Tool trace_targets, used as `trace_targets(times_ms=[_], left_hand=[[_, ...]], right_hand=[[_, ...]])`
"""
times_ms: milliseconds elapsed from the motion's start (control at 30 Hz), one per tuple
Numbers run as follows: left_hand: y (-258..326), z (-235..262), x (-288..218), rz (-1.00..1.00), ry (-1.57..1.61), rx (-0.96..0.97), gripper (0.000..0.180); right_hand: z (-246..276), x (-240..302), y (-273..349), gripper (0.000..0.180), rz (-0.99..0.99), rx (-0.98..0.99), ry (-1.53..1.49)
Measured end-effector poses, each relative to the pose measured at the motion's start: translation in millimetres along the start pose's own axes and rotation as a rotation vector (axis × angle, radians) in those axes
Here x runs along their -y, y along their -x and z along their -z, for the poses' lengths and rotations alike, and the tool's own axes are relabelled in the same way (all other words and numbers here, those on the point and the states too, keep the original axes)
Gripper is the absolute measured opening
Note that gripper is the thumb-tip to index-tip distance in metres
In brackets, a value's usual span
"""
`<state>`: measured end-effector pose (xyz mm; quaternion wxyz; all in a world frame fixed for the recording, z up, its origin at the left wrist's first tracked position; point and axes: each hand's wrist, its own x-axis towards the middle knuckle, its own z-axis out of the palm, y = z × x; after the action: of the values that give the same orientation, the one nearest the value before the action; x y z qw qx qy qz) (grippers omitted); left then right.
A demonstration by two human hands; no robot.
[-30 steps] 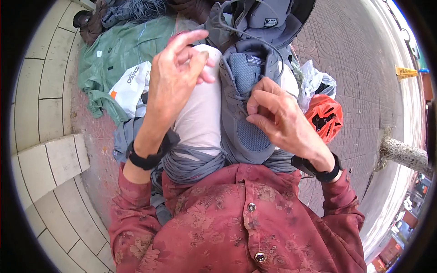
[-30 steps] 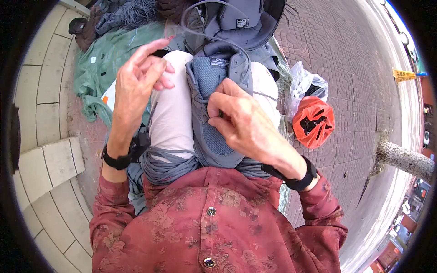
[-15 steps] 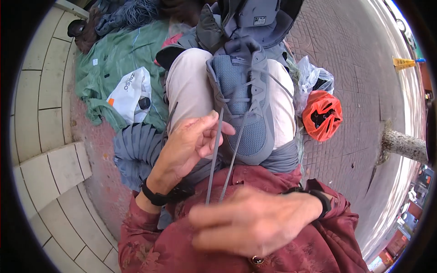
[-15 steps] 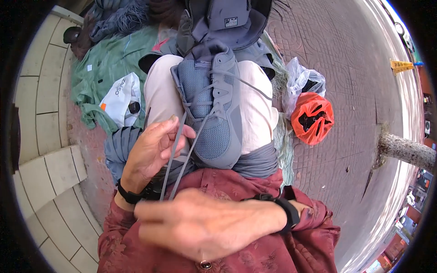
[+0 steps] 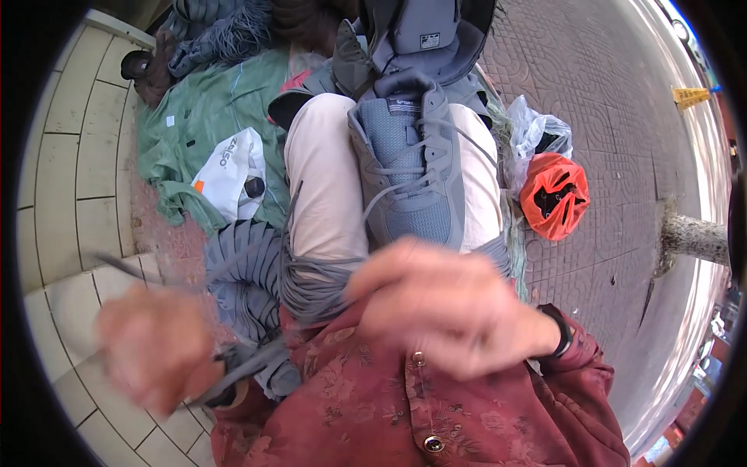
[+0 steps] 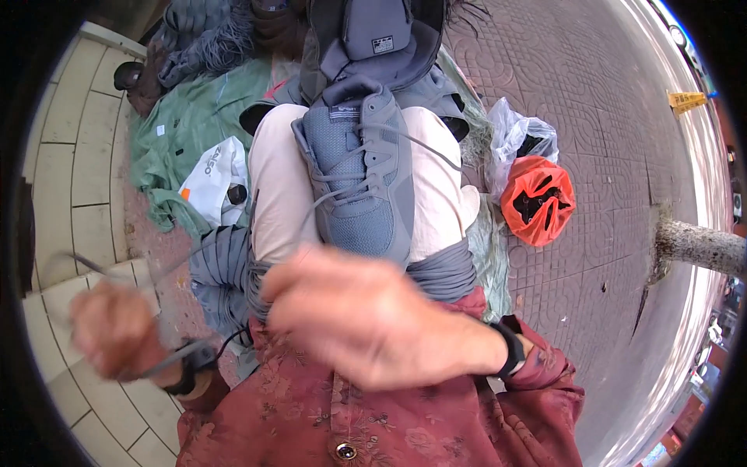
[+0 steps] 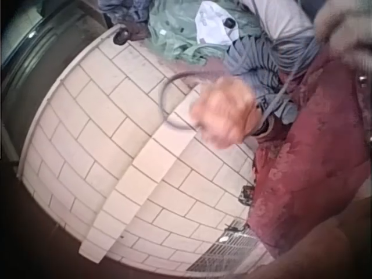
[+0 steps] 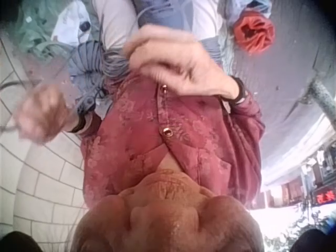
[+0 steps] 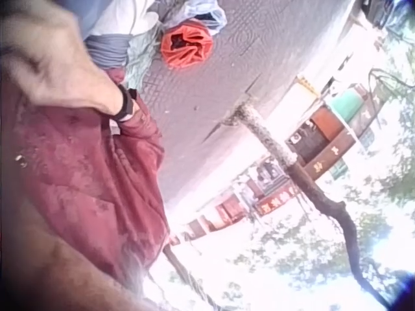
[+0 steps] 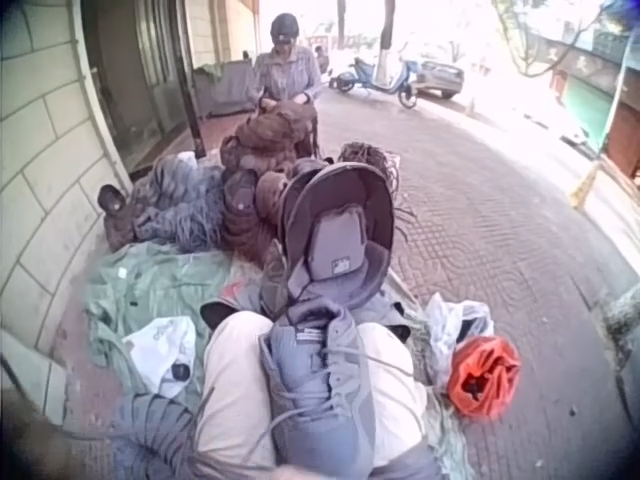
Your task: Insert and thread laces through the eyelets of a shoe.
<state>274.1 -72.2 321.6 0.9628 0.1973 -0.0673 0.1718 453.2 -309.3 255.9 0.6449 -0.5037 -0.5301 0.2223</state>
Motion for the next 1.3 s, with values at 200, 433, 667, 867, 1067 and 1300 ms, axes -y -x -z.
trace_targets(times_ms=[200,433,667,867,1067,1300], left_hand=[[2,-28,-16,-0.634,-0.808,-0.259,0.016],[-58,43,24,-0.094,-2.301,-0.428,0.021],[-64,52,141,0.076,-2.033,0.008,0.019],[-78,75,153,0.107,-2.079,0.071,0.017],[-85,81,155,0.213,-1.946,0.112,0.018],[-104,82,149,0.537,-1.744,0.004,0.015]], right_hand=[[38,-45,18,0.010,-0.328,-0.172,0.522],[41,-68,27,0.012,-0.195,-0.213,0.816],[51,-70,13,0.009,-0.202,-0.016,0.897],[52,-77,14,0.010,-0.161,-0.106,0.724],[48,-83,19,0.010,-0.171,-0.175,0.676],[52,-70,21,0.009,-0.227,-0.257,0.509]])
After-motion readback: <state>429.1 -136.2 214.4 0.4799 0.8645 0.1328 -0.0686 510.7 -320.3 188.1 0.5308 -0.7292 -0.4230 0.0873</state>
